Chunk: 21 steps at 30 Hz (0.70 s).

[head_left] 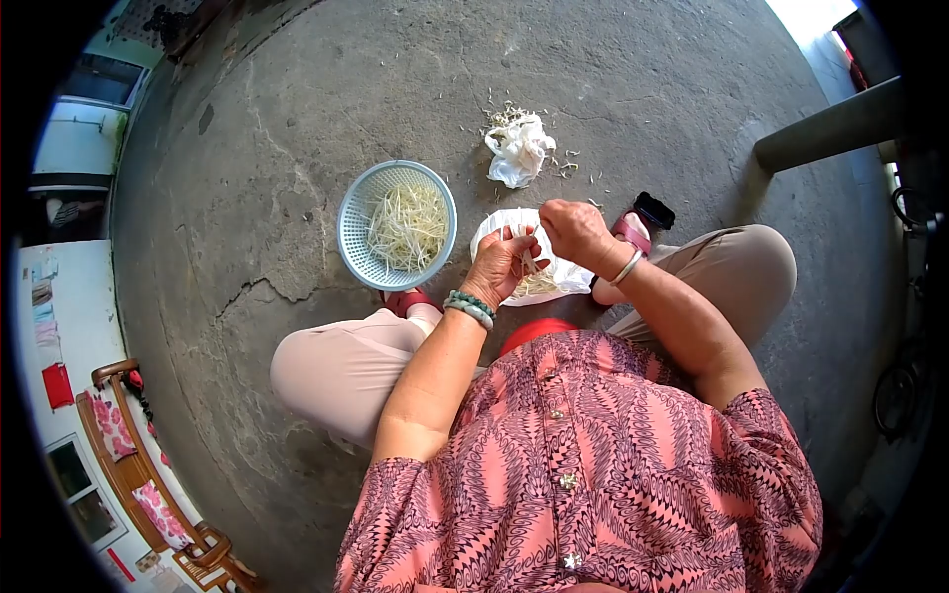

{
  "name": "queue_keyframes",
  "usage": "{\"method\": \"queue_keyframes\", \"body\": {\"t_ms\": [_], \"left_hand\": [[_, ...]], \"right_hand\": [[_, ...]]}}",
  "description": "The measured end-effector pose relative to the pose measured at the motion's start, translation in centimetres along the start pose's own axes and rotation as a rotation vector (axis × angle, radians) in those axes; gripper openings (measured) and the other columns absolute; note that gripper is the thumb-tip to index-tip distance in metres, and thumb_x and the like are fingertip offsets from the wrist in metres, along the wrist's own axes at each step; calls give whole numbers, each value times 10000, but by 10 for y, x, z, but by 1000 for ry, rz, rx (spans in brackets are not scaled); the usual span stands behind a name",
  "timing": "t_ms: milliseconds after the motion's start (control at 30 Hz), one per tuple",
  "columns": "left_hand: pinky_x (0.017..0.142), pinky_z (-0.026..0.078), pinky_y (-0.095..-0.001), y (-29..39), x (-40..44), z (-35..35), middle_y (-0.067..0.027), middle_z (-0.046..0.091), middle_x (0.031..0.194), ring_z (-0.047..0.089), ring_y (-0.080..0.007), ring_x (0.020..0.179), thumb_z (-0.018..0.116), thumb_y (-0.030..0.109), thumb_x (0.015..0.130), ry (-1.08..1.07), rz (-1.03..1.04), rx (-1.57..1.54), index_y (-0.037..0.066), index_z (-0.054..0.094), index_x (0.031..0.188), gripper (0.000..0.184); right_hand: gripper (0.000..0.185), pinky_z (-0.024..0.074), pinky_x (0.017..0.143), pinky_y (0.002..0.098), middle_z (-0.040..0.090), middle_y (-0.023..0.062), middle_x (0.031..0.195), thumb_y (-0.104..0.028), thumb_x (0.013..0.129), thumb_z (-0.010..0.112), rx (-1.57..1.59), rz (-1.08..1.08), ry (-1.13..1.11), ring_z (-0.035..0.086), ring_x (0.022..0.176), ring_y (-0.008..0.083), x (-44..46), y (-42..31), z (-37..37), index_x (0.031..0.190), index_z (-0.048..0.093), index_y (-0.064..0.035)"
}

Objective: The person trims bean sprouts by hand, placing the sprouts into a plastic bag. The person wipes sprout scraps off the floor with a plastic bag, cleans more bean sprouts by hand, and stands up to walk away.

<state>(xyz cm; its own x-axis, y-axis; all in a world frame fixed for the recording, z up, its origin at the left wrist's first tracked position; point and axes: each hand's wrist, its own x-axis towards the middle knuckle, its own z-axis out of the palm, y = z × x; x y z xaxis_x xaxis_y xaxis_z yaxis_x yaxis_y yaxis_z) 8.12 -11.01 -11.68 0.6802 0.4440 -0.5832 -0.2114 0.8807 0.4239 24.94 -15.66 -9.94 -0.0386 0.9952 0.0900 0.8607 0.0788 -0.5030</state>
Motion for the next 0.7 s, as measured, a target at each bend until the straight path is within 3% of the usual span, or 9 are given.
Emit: {"method": "queue_keyframes", "body": {"t_ms": [133,167,267,300,400,700], "left_hand": [[750,543,-452,-2,4,-6,-53,597,857,619,-192,768,555,2,838,13,13,6,40,538,1017,184],[760,539,-462,-3,4,-7,-61,599,872,623,-206,791,550,4,839,23,20,0,34,536,1022,186],[807,514,-505,-2,4,-10,-94,598,937,619,-265,893,520,23,851,-2,21,-99,14,525,1048,197],[857,478,-549,-1,6,-13,-122,587,1001,589,-328,1001,480,31,857,-20,10,-113,-1,513,1074,222],[883,461,-559,0,10,-19,-138,581,1034,565,-355,1051,442,21,858,-66,-3,-152,-1,500,1097,247],[941,420,-570,3,8,-17,-214,508,1167,487,-389,1153,359,-45,802,-105,13,-144,-32,435,1184,390]], "right_hand": [[192,522,682,382,582,133,904,-69,723,558,-150,132,-70,624,839,323,3,9,2,911,528,-41],[236,523,684,381,571,143,935,-64,732,547,-162,228,-50,624,829,328,6,14,1,966,524,-47],[305,516,716,413,565,163,965,-73,742,549,-243,237,24,622,854,341,1,44,4,1047,540,-82],[240,510,744,421,603,184,953,-89,729,561,-182,360,-126,623,875,349,2,44,-4,966,588,-63],[179,507,760,409,638,197,908,-116,724,561,-172,505,-309,625,881,351,8,36,-17,864,627,-25],[177,496,746,444,633,212,831,-157,736,546,-28,429,-166,614,841,378,1,24,-15,788,627,-9]]}}
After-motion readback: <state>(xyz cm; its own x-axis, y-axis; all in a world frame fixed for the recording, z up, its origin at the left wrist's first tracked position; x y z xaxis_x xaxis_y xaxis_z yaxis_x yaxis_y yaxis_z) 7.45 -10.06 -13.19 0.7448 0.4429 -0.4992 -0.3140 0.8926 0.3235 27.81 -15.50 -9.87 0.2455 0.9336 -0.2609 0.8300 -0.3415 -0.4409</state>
